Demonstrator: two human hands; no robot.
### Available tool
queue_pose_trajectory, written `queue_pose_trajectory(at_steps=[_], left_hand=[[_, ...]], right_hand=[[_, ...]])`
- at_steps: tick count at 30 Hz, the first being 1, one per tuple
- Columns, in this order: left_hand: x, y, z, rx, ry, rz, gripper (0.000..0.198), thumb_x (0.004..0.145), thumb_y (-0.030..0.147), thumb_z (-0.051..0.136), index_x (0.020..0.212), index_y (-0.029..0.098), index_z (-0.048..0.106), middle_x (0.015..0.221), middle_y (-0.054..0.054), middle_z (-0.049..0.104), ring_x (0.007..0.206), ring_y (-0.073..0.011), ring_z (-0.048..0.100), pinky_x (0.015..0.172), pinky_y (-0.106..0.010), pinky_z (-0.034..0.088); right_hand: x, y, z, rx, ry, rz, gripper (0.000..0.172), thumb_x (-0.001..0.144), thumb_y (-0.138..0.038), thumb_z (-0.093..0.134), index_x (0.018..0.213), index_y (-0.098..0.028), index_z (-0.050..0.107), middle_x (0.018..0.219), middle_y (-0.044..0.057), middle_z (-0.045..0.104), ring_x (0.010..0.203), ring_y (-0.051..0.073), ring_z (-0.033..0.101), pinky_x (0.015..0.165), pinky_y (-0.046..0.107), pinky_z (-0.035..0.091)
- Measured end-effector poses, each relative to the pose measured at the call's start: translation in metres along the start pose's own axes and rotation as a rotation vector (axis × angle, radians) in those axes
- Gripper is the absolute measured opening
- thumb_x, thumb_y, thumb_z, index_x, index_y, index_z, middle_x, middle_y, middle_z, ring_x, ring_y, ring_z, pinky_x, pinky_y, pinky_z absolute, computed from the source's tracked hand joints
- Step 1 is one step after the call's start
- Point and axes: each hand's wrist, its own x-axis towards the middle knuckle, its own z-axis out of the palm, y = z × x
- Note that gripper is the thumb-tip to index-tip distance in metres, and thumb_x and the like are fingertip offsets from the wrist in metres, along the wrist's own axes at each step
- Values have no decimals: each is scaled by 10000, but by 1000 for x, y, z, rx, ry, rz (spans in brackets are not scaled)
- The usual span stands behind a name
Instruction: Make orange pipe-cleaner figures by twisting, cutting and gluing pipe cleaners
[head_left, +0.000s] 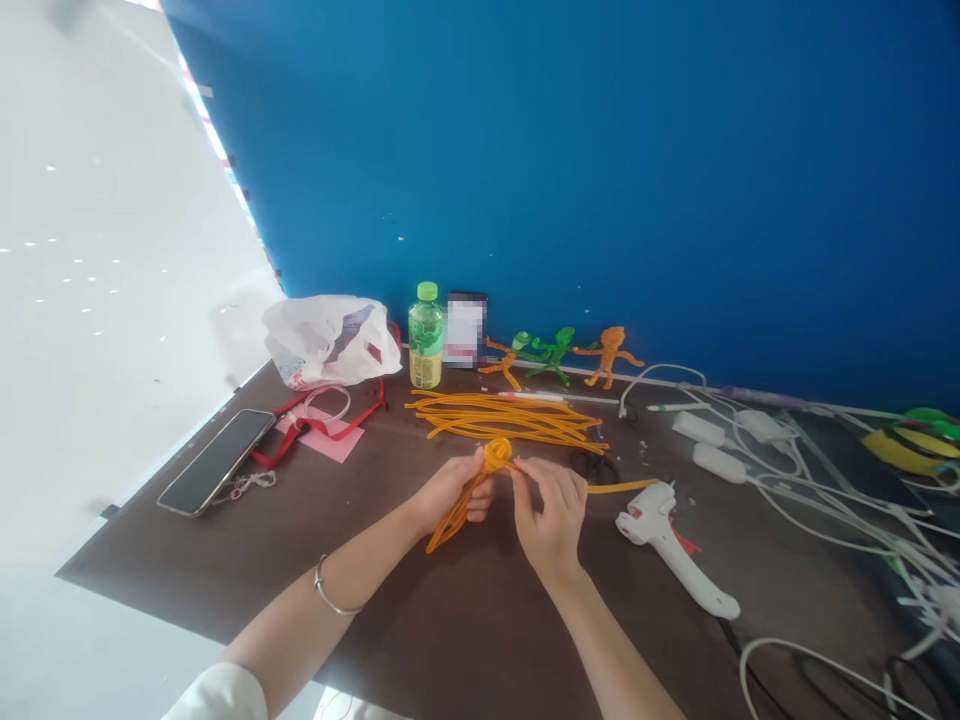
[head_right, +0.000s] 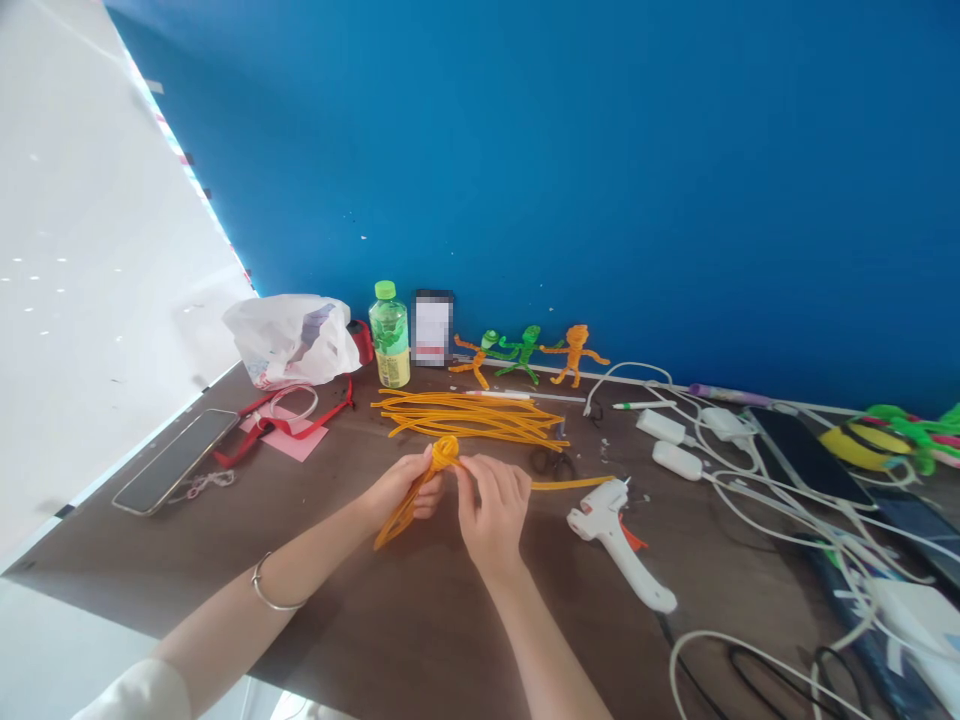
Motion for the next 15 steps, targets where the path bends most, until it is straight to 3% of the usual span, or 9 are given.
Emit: queue_pose_trajectory(at_steps=[5,9,15], left_hand=[[2,-1,-5,-9,-51,-79,537,785,653,270,594,164,380,478,70,239,373,-48,182,360,-186,164],[2,-1,-6,62,-29,-70,528,772,655,302,577,171,383,452,78,199,370,-54,154,349,-192,143],[0,1,-3,121,29,-54,531,766,630,358,494,188,248,410,81,175,348,-49,147,337,-188,129]], right_hand=[[-2,1,0,-4,-4,-26,124,784,-112,555,863,-207,571,802,26,644,774,149,589,753,306,367],[-1,-1,0,3,-5,-51,121,779,-117,566,854,-210,579,795,19,644,763,145,591,750,301,364],[0,-3,-1,9,-19,-62,138,771,-104,576,861,-209,576,793,18,641,751,140,591,746,300,368]])
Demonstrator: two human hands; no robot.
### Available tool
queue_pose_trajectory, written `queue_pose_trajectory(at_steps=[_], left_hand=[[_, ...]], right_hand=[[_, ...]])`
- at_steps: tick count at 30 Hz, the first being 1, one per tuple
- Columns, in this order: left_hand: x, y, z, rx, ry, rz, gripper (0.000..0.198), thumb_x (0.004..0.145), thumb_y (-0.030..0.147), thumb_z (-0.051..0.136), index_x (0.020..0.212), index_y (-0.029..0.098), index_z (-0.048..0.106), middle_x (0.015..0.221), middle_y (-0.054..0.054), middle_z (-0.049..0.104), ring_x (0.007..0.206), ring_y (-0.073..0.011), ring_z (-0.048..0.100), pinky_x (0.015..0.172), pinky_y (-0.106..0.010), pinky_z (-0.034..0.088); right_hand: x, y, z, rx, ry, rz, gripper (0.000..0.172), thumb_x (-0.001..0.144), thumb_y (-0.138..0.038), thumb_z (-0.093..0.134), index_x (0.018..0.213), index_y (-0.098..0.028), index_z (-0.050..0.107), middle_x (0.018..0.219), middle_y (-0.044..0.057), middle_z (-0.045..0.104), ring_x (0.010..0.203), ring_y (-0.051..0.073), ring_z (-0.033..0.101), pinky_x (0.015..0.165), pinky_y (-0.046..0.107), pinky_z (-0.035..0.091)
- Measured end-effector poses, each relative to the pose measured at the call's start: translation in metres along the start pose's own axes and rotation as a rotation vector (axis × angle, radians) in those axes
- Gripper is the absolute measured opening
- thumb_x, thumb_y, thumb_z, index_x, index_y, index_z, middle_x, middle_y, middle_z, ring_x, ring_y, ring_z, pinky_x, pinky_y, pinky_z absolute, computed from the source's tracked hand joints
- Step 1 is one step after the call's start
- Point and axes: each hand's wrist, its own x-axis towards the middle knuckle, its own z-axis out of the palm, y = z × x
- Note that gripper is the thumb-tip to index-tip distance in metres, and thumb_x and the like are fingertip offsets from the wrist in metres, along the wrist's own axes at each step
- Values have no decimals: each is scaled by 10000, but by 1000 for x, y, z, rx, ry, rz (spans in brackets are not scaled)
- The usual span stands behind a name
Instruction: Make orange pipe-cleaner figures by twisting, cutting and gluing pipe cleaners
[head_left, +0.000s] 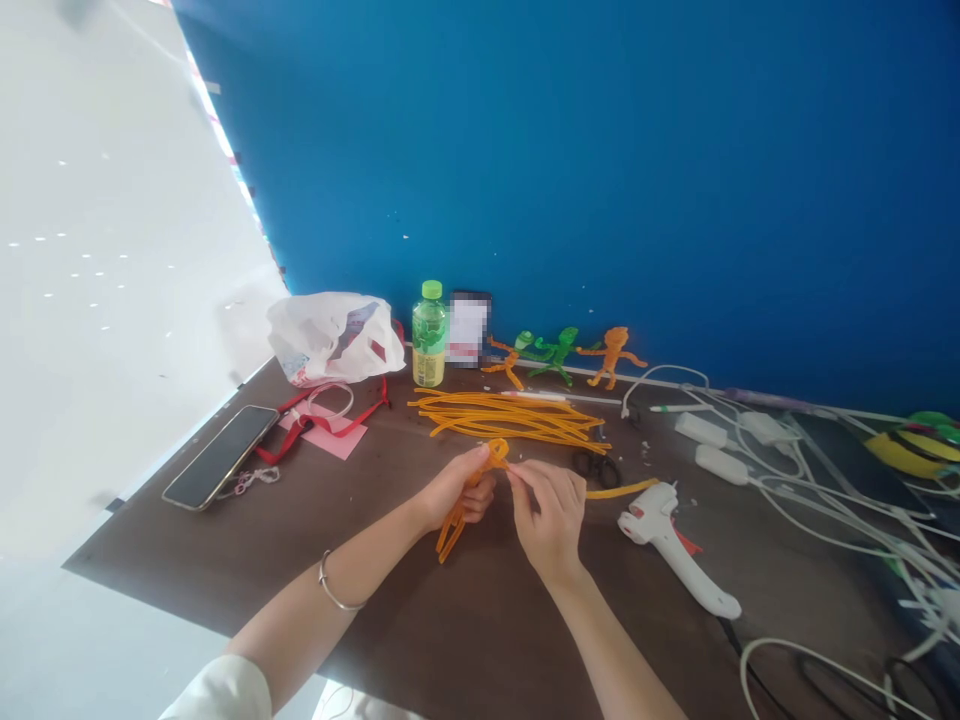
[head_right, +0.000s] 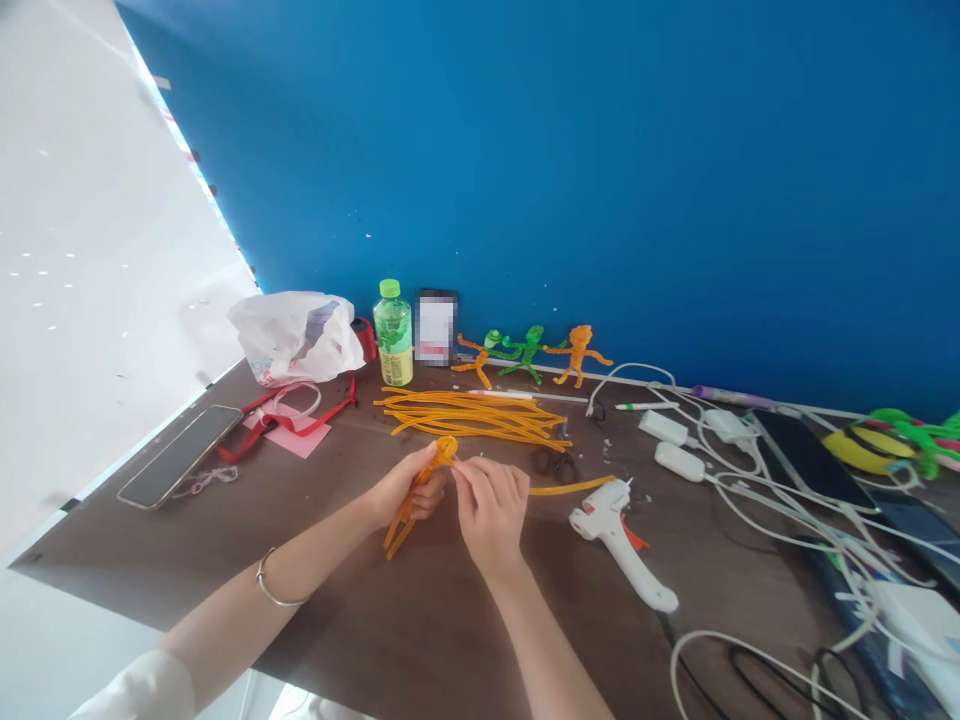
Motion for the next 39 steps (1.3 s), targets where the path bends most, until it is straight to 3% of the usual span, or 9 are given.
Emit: queue_pose_trajectory(at_steps=[8,13,18,21,30,39], left_hand=[[1,0,-2,-51,-28,-37,538,768,647,321,493,188,274,396,79,164,336,-49,142,327,-186,138],[1,1,-6,-163,-65,9,456,787,610,347,713,178,474,415,87,182,351,-65,124,319,-171,130],[-2,5,-10,-258,-155,18,442,789,596,360,781,178,503,427,82,176,367,-69,113,316,-165,125],[-5,8,-12,-272,-203,-4,439,783,594,374,773,176,509,436,76,183,368,-70,123,313,-165,116],[-11,15,-20,-224,-319,-78,473,755,615,402,764,161,535,457,74,169,368,-67,133,331,-175,108],[-20,23,-17,-5,-445,-103,435,744,554,493,839,132,545,486,76,223,392,-49,173,354,-181,152]], right_hand=[[1,1,-2,-16,8,-8,134,764,-131,588,873,-208,571,807,28,650,770,153,600,755,308,373],[3,2,-4,-31,-3,-2,137,773,-151,581,897,-205,567,816,31,658,755,151,606,756,310,369],[8,7,-10,43,-47,40,90,787,-179,561,872,-204,575,770,13,667,689,144,600,758,326,363],[13,11,-18,114,-135,100,59,807,-220,533,799,-210,590,725,7,657,658,147,582,734,331,369],[28,12,-31,387,-420,401,230,787,-395,522,703,-207,626,695,27,639,692,181,585,638,301,443],[66,19,-52,377,-795,393,196,770,-400,551,768,-232,651,817,16,673,765,186,616,715,303,467]])
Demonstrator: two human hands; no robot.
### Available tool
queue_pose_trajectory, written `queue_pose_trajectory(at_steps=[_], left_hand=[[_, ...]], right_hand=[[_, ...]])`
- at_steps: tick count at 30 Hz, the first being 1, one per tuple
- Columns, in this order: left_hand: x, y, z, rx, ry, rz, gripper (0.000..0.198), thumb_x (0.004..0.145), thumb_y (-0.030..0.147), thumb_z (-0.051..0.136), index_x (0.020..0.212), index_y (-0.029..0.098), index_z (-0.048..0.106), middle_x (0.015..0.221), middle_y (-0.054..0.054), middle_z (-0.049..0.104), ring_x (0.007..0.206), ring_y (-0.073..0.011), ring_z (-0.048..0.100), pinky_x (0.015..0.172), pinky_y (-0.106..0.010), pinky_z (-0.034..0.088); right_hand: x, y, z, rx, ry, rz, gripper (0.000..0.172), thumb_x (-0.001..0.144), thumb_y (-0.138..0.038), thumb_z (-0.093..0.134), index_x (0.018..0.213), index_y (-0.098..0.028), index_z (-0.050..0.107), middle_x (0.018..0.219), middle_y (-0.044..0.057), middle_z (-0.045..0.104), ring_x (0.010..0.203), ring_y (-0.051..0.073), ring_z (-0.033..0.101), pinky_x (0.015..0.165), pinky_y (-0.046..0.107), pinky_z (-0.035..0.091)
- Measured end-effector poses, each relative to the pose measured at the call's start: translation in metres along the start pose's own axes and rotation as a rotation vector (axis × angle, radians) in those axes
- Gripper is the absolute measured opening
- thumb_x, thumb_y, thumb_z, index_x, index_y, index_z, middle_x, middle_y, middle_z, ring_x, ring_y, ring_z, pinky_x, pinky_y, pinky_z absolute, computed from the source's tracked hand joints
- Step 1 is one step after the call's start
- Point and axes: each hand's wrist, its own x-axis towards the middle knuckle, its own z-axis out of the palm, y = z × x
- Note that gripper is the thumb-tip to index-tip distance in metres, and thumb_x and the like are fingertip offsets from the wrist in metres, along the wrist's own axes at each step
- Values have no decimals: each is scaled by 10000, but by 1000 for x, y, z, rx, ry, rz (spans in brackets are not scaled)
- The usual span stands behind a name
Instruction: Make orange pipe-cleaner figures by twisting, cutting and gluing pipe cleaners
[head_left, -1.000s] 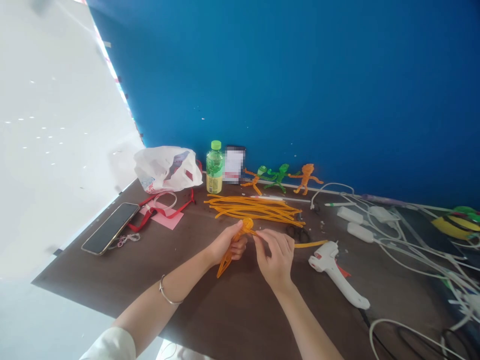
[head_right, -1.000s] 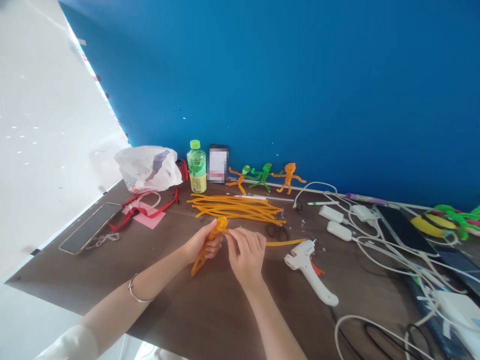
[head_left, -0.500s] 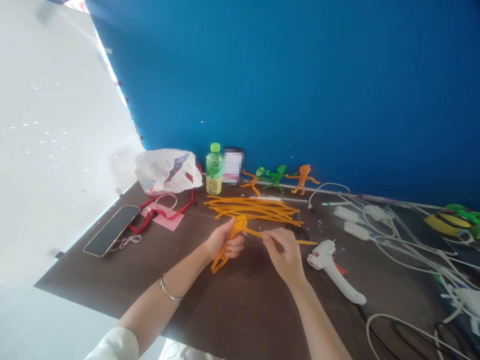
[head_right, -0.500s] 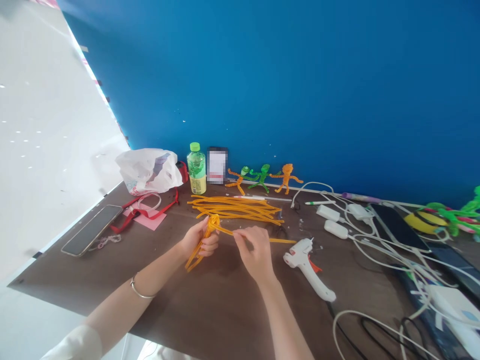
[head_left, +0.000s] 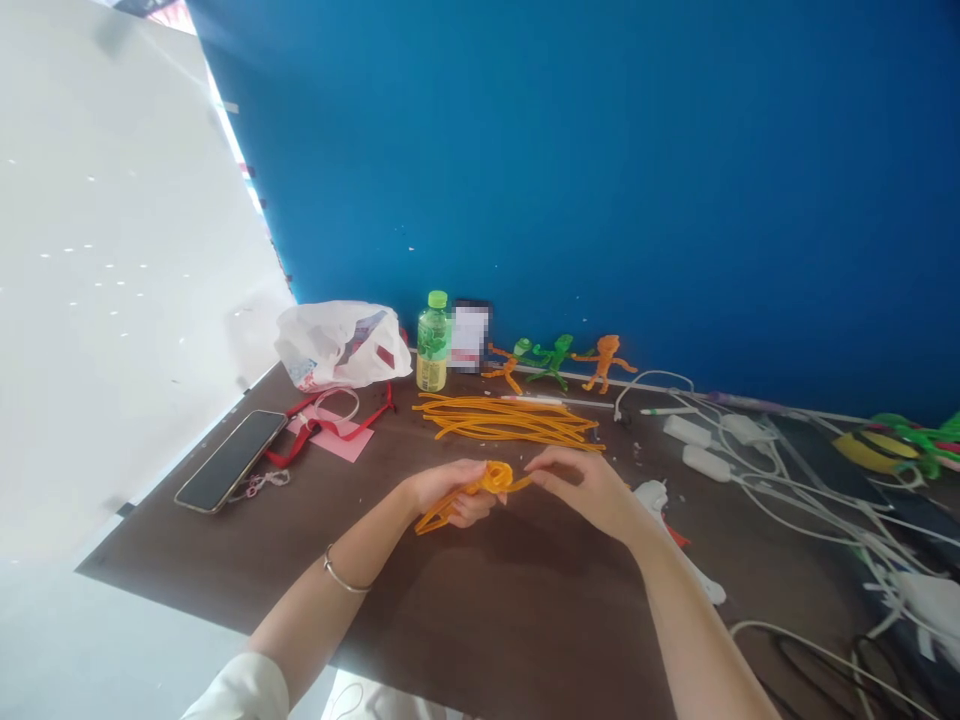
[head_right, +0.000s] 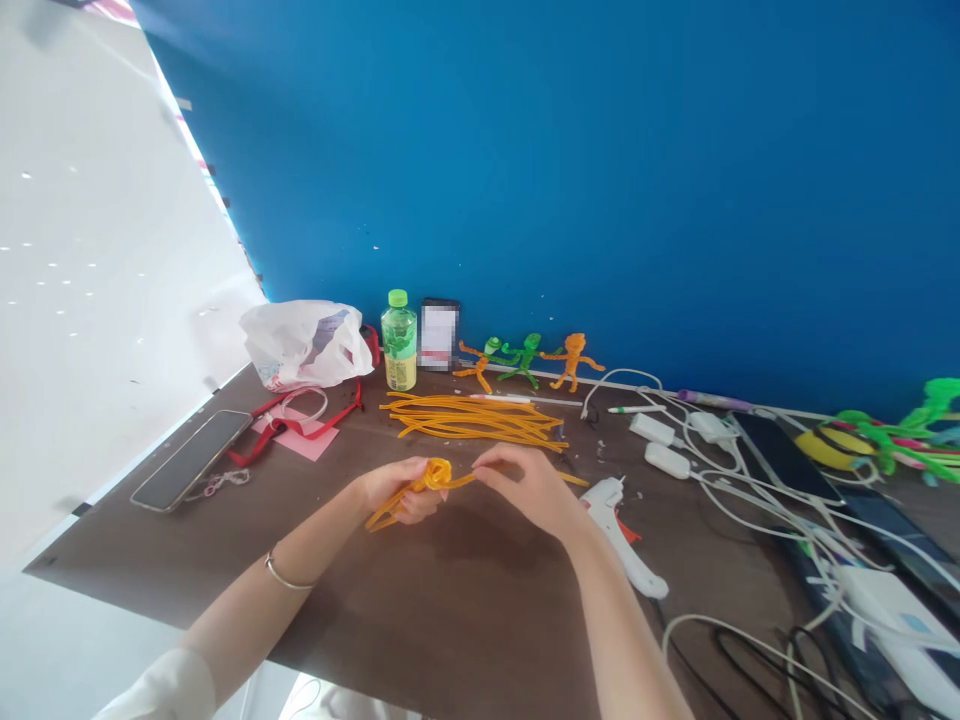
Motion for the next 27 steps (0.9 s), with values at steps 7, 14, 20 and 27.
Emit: queue_pose_trajectory(at_steps=[7,14,20,27], left_hand=[[-5,11,18,132,41,-32,373,775,483,502,864,123,547,520,72,238,432,-51,197,398,-199,172],[-3,13,19,234,58,-49,369,785,472,491,870,122,567,522,74,235,440,-55,196,408,-212,199],[2,10,20,304,169,-46,372,771,481,509,872,128,572,504,85,233,430,-52,208,400,-214,234],[12,1,15,239,451,111,411,714,548,537,807,148,522,463,110,209,382,-37,200,362,-184,258]], right_hand=[[17,-13,-22,-59,-89,-43,195,756,-411,557,743,-241,651,821,21,682,744,193,632,671,298,489],[30,-33,-23,-147,-115,-109,154,751,-359,552,707,-244,644,769,10,671,666,173,619,592,285,470],[35,-47,-14,-226,-103,-153,138,752,-305,555,673,-231,640,727,13,658,610,150,592,518,259,434],[30,-52,-5,-320,-25,-235,181,799,-263,503,666,-236,622,715,-6,645,668,148,582,567,259,422]])
